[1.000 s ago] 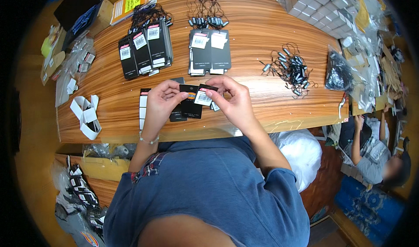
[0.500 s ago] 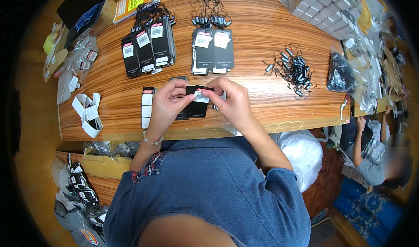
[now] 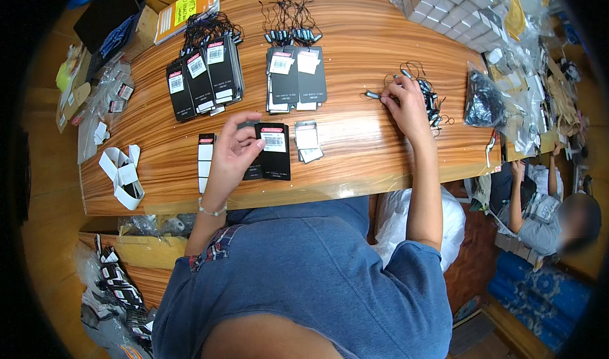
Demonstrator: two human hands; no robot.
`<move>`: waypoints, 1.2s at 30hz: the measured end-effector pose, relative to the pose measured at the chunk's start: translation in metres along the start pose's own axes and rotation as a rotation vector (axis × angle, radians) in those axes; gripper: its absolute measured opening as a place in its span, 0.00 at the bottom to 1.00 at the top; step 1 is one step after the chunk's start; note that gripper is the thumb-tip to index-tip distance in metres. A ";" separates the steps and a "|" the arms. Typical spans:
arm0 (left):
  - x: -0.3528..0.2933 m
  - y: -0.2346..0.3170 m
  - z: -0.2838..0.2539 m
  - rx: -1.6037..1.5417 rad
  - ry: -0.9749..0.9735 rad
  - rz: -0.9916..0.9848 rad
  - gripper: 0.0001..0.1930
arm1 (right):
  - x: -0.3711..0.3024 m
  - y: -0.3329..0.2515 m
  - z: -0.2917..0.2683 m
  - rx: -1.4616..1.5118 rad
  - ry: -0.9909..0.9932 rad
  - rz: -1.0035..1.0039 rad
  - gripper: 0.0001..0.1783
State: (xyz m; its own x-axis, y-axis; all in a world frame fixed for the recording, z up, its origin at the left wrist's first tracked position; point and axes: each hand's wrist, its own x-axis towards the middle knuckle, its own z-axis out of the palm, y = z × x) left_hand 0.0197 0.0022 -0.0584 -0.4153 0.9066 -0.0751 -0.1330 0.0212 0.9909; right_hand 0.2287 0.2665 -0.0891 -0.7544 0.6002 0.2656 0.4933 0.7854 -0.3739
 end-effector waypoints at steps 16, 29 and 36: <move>0.006 -0.001 0.007 -0.004 -0.137 -0.079 0.12 | 0.005 0.005 -0.024 0.646 -0.067 0.316 0.05; 0.005 0.002 0.010 -0.074 -0.196 -0.143 0.11 | 0.016 0.005 0.017 0.183 0.148 0.304 0.11; 0.015 0.000 0.021 -0.115 -0.307 -0.084 0.09 | -0.001 -0.028 -0.021 1.583 0.272 0.298 0.11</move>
State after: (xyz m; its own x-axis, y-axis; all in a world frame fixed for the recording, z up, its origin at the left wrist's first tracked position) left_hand 0.0326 0.0248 -0.0569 -0.1105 0.9887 -0.1013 -0.2635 0.0691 0.9622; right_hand 0.2248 0.2468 -0.0598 -0.5404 0.8358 0.0972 -0.4415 -0.1834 -0.8783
